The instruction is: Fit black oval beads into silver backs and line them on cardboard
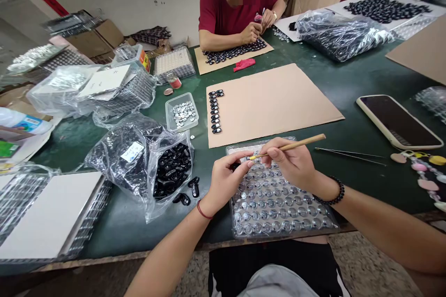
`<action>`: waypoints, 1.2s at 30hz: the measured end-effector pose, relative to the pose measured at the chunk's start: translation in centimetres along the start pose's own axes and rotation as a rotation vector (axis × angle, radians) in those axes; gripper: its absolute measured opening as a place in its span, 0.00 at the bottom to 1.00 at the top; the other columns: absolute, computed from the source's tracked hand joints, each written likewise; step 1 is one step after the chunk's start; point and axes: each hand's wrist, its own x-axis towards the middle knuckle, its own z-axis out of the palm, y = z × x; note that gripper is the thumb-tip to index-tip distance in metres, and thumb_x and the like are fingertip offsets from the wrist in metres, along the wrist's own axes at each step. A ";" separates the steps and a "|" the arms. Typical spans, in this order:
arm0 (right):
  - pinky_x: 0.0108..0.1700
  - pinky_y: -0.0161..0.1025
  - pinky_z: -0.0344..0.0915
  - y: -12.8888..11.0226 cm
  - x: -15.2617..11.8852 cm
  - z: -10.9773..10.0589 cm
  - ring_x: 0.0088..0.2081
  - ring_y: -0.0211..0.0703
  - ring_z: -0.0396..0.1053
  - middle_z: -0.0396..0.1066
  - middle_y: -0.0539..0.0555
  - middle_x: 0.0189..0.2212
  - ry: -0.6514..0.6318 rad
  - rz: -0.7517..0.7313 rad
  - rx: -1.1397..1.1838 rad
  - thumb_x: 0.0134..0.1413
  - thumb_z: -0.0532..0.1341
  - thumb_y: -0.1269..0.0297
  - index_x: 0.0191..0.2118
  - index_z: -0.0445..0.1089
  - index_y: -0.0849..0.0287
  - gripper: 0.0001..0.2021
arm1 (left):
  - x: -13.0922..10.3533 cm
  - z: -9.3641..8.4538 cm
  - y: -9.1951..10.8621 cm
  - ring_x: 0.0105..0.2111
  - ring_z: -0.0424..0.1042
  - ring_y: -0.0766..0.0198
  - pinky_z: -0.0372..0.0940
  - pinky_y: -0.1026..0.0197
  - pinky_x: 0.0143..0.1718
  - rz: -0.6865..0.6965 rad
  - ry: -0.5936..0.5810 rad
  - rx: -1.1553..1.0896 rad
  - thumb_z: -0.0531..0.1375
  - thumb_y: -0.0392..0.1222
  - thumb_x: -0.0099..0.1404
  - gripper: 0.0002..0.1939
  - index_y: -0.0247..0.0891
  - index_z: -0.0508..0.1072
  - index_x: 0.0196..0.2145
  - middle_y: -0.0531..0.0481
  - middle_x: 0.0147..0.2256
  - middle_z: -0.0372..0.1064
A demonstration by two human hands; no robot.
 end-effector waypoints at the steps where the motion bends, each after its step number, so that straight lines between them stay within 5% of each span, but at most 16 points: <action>1: 0.23 0.32 0.63 0.0 0.0 0.0 0.22 0.32 0.64 0.65 0.49 0.22 0.005 -0.019 -0.017 0.60 0.51 0.63 0.32 0.67 0.59 0.10 | 0.0 -0.1 0.0 0.27 0.70 0.66 0.64 0.65 0.29 0.001 -0.002 -0.005 0.59 0.45 0.58 0.13 0.37 0.75 0.38 0.46 0.35 0.75; 9: 0.22 0.33 0.64 -0.5 0.0 0.4 0.21 0.33 0.65 0.65 0.49 0.22 0.089 0.008 0.077 0.60 0.51 0.61 0.31 0.66 0.58 0.11 | -0.3 -0.5 0.1 0.25 0.69 0.66 0.64 0.65 0.27 0.054 0.048 0.069 0.60 0.47 0.57 0.12 0.39 0.77 0.36 0.48 0.31 0.75; 13: 0.18 0.33 0.63 -0.9 0.4 -0.1 0.21 0.34 0.65 0.65 0.50 0.21 0.246 0.048 0.225 0.60 0.51 0.59 0.31 0.67 0.56 0.12 | 1.8 -4.4 -0.6 0.22 0.65 0.69 0.60 0.66 0.26 0.186 0.412 0.331 0.58 0.48 0.58 0.15 0.38 0.75 0.39 0.51 0.25 0.71; 16: 0.18 0.34 0.63 -1.2 0.6 -0.5 0.20 0.34 0.65 0.65 0.50 0.21 0.282 0.049 0.208 0.60 0.51 0.60 0.31 0.68 0.56 0.11 | 4.3 -8.3 -1.6 0.23 0.63 0.67 0.59 0.65 0.29 0.134 0.632 0.590 0.57 0.49 0.59 0.22 0.36 0.70 0.48 0.51 0.23 0.69; 18: 0.19 0.35 0.63 -1.1 0.6 -0.6 0.20 0.34 0.64 0.65 0.50 0.21 0.261 0.052 0.147 0.60 0.51 0.60 0.32 0.68 0.55 0.11 | 5.2 -9.5 -2.1 0.22 0.61 0.67 0.57 0.65 0.27 0.065 0.578 0.679 0.57 0.50 0.58 0.29 0.34 0.64 0.54 0.53 0.21 0.67; 20: 0.19 0.34 0.62 -0.9 0.5 -0.6 0.20 0.34 0.64 0.66 0.50 0.22 0.215 0.045 0.057 0.60 0.51 0.61 0.31 0.67 0.56 0.11 | 4.8 -8.7 -2.1 0.21 0.60 0.67 0.56 0.65 0.27 0.074 0.490 0.706 0.56 0.50 0.59 0.31 0.34 0.58 0.57 0.54 0.21 0.67; 27: 0.28 0.34 0.61 -0.2 0.5 -0.2 0.26 0.35 0.65 0.68 0.50 0.24 -0.093 -0.145 -0.404 0.59 0.51 0.64 0.30 0.66 0.57 0.10 | 0.4 -1.4 -0.4 0.28 0.69 0.67 0.60 0.66 0.31 0.265 -0.093 0.591 0.49 0.44 0.65 0.19 0.41 0.64 0.53 0.49 0.33 0.73; 31: 0.29 0.34 0.59 -0.1 0.5 -0.2 0.26 0.35 0.65 0.68 0.51 0.23 -0.151 -0.220 -0.486 0.59 0.52 0.65 0.32 0.67 0.58 0.08 | 0.5 -0.8 -0.7 0.35 0.70 0.64 0.60 0.64 0.36 0.194 -0.112 0.527 0.48 0.43 0.66 0.14 0.40 0.70 0.43 0.48 0.39 0.73; 36: 0.28 0.34 0.59 0.1 0.2 -0.3 0.25 0.35 0.65 0.69 0.50 0.23 -0.143 -0.201 -0.454 0.58 0.53 0.64 0.31 0.67 0.58 0.08 | 0.7 -1.0 -0.1 0.23 0.60 0.70 0.55 0.68 0.25 0.014 -0.176 0.257 0.49 0.46 0.65 0.14 0.36 0.67 0.27 0.55 0.22 0.63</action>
